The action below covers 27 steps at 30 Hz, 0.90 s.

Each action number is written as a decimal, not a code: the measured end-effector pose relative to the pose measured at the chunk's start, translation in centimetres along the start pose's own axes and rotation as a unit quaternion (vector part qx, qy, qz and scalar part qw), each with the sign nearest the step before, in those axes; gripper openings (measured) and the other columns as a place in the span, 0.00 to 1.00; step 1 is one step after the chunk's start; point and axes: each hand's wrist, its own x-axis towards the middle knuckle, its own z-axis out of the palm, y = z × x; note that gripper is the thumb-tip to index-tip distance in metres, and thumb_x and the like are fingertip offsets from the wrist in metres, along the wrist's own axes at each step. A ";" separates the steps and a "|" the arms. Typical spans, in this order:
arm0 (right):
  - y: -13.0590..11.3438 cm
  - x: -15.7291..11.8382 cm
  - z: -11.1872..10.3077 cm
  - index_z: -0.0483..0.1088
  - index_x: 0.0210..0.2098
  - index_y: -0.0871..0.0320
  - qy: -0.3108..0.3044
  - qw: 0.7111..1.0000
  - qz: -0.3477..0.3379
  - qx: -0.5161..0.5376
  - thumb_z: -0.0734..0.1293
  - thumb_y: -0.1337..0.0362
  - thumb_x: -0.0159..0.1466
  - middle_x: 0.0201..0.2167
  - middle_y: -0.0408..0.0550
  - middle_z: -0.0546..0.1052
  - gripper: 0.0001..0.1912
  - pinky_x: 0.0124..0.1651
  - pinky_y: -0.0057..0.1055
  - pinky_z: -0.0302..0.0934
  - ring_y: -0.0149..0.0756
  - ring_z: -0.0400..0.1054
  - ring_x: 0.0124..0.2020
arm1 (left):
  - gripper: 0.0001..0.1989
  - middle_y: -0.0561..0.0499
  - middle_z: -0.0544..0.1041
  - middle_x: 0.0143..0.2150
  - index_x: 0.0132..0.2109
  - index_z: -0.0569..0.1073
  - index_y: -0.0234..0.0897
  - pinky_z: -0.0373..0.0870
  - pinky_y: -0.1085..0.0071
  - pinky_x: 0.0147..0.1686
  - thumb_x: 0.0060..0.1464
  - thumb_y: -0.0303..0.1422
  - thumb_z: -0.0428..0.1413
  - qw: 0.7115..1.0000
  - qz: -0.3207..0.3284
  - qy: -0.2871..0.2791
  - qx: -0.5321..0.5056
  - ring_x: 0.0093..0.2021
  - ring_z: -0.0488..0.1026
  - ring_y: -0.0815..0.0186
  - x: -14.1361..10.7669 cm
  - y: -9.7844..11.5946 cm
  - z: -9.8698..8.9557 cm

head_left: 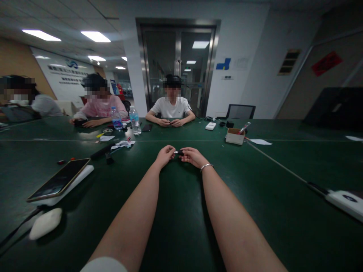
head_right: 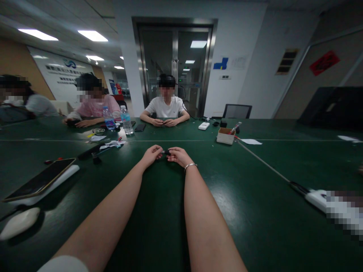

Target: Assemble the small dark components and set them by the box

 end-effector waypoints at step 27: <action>0.2 0.2 -0.1 0.68 0.37 0.65 0.008 1.000 -0.004 0.008 0.63 0.76 0.60 0.21 0.47 0.74 0.06 0.30 0.29 0.70 0.32 0.73 0.24 | 0.14 0.53 0.71 0.24 0.37 0.70 0.34 0.63 0.75 0.25 0.47 0.40 0.57 1.000 0.003 -0.011 0.012 0.25 0.68 0.71 0.0 0.0 -0.1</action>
